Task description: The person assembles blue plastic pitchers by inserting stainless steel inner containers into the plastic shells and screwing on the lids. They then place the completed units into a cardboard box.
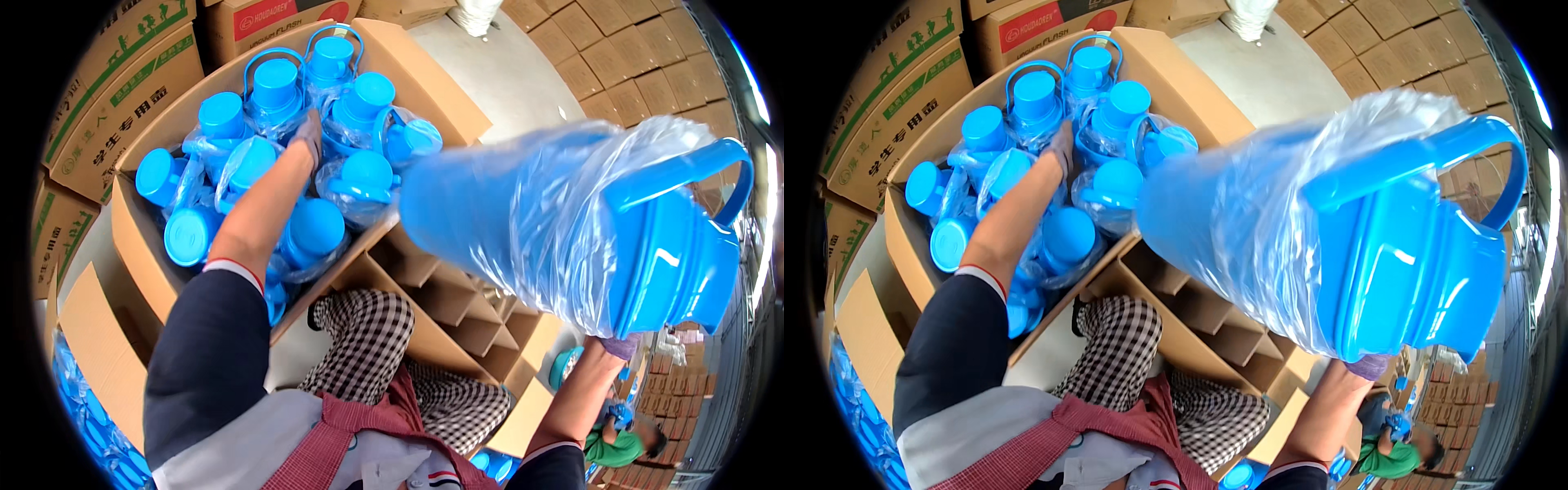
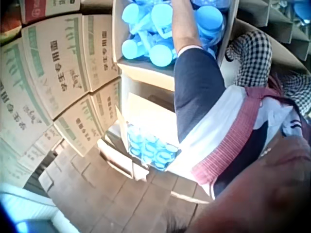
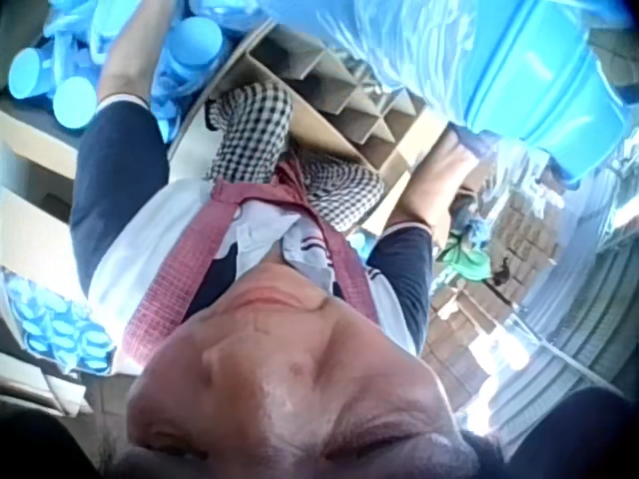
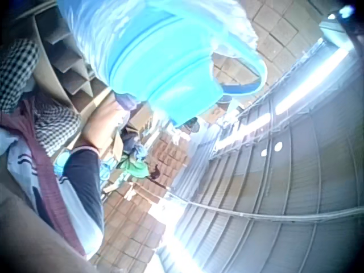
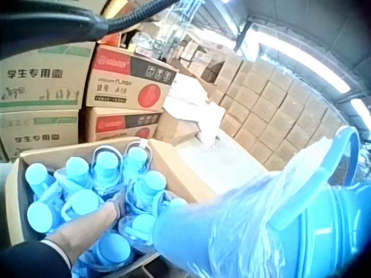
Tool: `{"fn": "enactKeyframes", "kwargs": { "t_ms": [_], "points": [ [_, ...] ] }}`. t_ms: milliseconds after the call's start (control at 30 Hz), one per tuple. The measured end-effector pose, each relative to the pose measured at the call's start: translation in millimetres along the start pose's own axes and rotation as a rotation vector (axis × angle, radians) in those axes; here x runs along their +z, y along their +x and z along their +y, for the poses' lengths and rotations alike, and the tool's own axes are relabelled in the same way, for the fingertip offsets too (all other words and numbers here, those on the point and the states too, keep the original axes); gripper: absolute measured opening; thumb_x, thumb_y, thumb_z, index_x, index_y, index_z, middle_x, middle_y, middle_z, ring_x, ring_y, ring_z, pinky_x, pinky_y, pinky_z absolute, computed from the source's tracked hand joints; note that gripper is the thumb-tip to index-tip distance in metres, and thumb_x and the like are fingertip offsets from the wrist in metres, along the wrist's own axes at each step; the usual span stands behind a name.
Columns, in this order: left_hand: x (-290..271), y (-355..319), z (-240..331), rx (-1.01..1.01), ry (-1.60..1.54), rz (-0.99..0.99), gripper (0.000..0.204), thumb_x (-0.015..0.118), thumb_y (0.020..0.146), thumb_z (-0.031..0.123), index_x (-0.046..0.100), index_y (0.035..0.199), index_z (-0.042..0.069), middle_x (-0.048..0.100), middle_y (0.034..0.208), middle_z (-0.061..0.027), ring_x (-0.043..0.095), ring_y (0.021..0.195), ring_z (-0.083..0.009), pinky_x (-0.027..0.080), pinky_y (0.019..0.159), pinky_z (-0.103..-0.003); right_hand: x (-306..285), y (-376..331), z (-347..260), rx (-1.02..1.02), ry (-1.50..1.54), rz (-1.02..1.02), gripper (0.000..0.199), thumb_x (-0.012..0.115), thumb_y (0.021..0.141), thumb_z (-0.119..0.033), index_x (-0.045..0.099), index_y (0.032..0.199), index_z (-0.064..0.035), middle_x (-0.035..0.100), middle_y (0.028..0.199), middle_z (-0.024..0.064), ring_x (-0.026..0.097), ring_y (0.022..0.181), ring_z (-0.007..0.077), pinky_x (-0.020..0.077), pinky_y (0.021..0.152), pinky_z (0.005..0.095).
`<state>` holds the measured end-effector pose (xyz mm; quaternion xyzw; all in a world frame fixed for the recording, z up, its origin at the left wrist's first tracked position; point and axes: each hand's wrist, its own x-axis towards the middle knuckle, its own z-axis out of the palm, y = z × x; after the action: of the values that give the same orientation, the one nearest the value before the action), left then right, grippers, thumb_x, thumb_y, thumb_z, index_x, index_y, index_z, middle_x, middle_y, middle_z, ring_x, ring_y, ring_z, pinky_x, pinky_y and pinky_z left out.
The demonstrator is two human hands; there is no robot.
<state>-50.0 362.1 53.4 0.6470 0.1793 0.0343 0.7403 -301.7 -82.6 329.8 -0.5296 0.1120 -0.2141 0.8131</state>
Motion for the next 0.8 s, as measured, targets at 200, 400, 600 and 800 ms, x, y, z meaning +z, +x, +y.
{"fn": "enactKeyframes", "kwargs": {
  "t_ms": [200, 400, 600, 800],
  "points": [
    [2.2, 14.3, 48.9, -0.188, -0.65, -0.666, 0.073, 0.03, 0.094, 0.063, 0.045, 0.14, 0.008, 0.047, 0.142, -0.0081, 0.046, 0.126, -0.0294, 0.036, 0.107, -0.039, 72.3, 82.2, 149.7, 0.136, 0.138, 0.012, 0.037, 0.042, 0.1, -0.024, 0.047, 0.131, -0.0049, 0.053, 0.129, 0.0133, 0.055, 0.115, 0.0254, 0.0467, 0.098, 0.0397],
    [-56.0, 6.7, 118.0, 0.244, -0.029, -0.648, 0.083, 0.034, 0.09, 0.07, 0.042, 0.142, 0.006, 0.044, 0.143, -0.0123, 0.045, 0.129, -0.0254, 0.032, 0.11, -0.043, 152.5, 76.4, 273.9, 0.322, 0.267, 0.009, 0.034, 0.042, 0.1, -0.021, 0.05, 0.129, -0.0058, 0.055, 0.127, 0.0123, 0.056, 0.112, 0.024, 0.0473, 0.097, 0.0388],
    [-35.5, -40.9, 52.0, 0.298, 0.61, -0.513, 0.05, 0.034, 0.102, 0.035, 0.032, 0.148, 0.016, 0.029, 0.153, -0.0104, 0.027, 0.141, -0.0292, 0.017, 0.118, -0.041, 178.0, 56.5, 277.1, 0.449, 0.124, -0.02, 0.031, 0.046, 0.1, -0.024, 0.047, 0.123, -0.0034, 0.058, 0.12, 0.011, 0.058, 0.106, 0.0229, 0.0498, 0.092, 0.0361],
    [1.9, 1.2, 19.0, 2.301, 4.027, 0.28, 0.057, 0.039, 0.098, 0.045, 0.043, 0.139, 0.006, 0.05, 0.135, -0.0139, 0.049, 0.121, -0.0297, 0.035, 0.104, -0.037, 158.3, 78.9, 292.0, 0.561, 0.235, 0.031, 0.041, 0.047, 0.099, -0.011, 0.035, 0.138, -0.004, 0.045, 0.135, 0.0155, 0.045, 0.126, 0.0309, 0.0432, 0.102, 0.0511]
  ]
}}
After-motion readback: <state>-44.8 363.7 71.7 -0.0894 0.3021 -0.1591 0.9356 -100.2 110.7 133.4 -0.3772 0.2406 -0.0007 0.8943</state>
